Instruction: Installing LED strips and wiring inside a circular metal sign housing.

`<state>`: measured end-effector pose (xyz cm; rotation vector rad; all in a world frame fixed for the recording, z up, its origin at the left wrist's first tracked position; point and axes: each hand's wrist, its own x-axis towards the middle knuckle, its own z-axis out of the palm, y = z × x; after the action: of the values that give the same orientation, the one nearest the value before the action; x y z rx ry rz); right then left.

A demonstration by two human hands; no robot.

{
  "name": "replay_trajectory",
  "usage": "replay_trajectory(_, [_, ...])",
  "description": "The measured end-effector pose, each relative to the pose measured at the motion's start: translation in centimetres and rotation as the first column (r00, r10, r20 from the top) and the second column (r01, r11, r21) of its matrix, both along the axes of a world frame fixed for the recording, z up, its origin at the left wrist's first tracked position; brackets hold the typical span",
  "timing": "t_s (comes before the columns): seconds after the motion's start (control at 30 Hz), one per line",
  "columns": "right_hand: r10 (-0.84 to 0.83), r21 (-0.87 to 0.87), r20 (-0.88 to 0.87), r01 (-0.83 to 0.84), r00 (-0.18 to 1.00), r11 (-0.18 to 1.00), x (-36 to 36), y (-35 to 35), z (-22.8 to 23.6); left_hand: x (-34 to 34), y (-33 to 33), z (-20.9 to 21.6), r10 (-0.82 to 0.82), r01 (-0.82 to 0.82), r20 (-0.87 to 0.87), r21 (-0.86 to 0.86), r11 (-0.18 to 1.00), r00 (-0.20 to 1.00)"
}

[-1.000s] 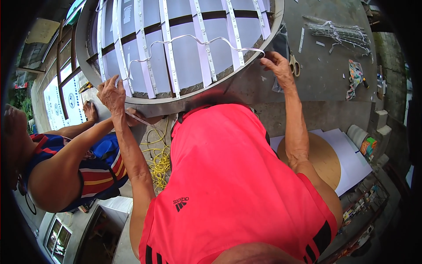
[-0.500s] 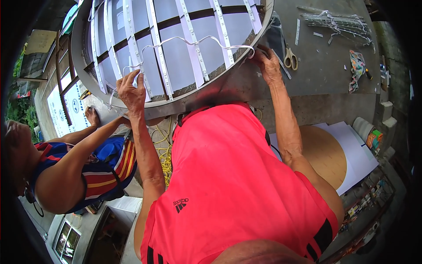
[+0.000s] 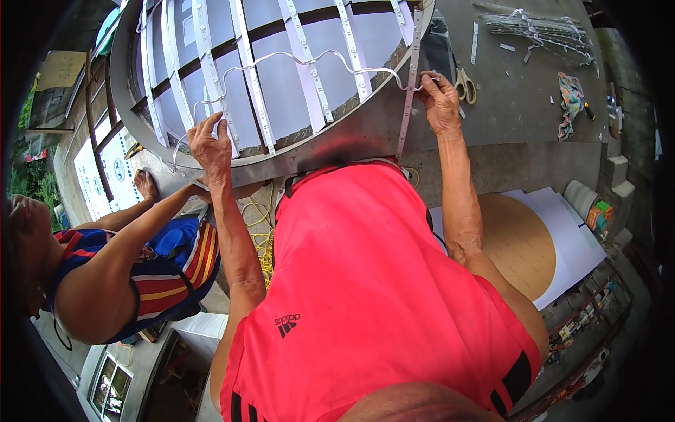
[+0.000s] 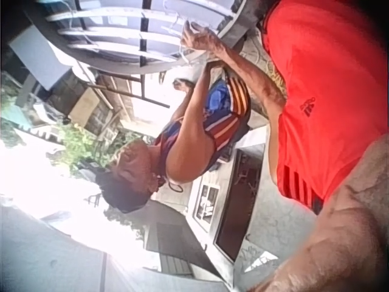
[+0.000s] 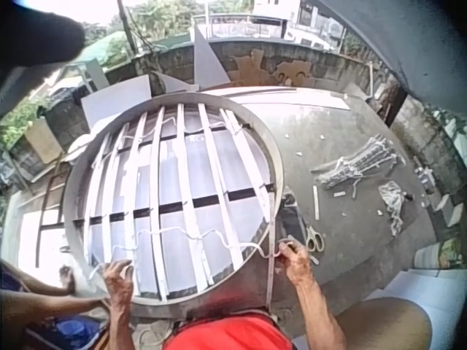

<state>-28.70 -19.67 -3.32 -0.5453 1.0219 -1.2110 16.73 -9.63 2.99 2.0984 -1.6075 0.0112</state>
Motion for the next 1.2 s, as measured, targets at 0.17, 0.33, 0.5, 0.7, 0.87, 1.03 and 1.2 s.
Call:
replay_trajectory(0.17, [-0.030,0.012,-0.040,0.030,0.999,0.999,-1.4,-0.8,-0.3,1.0,0.7,-0.3,0.006,-0.006,0.020,0.017,1.000,1.000])
replay_trajectory(0.33, [-0.016,0.008,-0.094,0.017,0.995,1.000,-1.9,-1.5,-0.9,0.8,0.7,-0.1,-0.001,0.000,0.025,0.034,0.999,1.000])
replay_trajectory(0.5, [0.025,0.012,-0.127,-0.023,0.992,1.000,-2.1,-1.9,-0.8,-0.1,0.2,0.6,-0.010,0.010,0.018,-0.030,1.000,1.000])
replay_trajectory(0.7, [-0.045,0.021,-0.483,0.062,0.874,0.998,-6.2,-1.7,-2.4,-6.5,-2.4,2.1,-0.091,0.105,-0.560,-0.006,0.994,0.824])
replay_trajectory(0.87, [0.034,0.039,-0.988,-0.032,-0.153,0.999,-8.3,-0.5,-3.9,-12.1,-5.7,4.8,-0.018,0.389,-0.842,0.230,0.892,0.539])
replay_trajectory(1.03, [-0.063,-0.051,-0.995,-0.144,-0.079,0.988,-8.0,1.3,-4.3,-15.6,-7.7,3.1,-0.070,0.521,-0.837,0.270,0.810,0.543])
replay_trajectory(1.2, [-0.111,-0.090,-0.989,-0.206,-0.093,0.974,-8.6,0.7,-3.9,-17.4,-8.8,1.5,-0.261,0.566,-0.767,0.156,0.810,0.586])
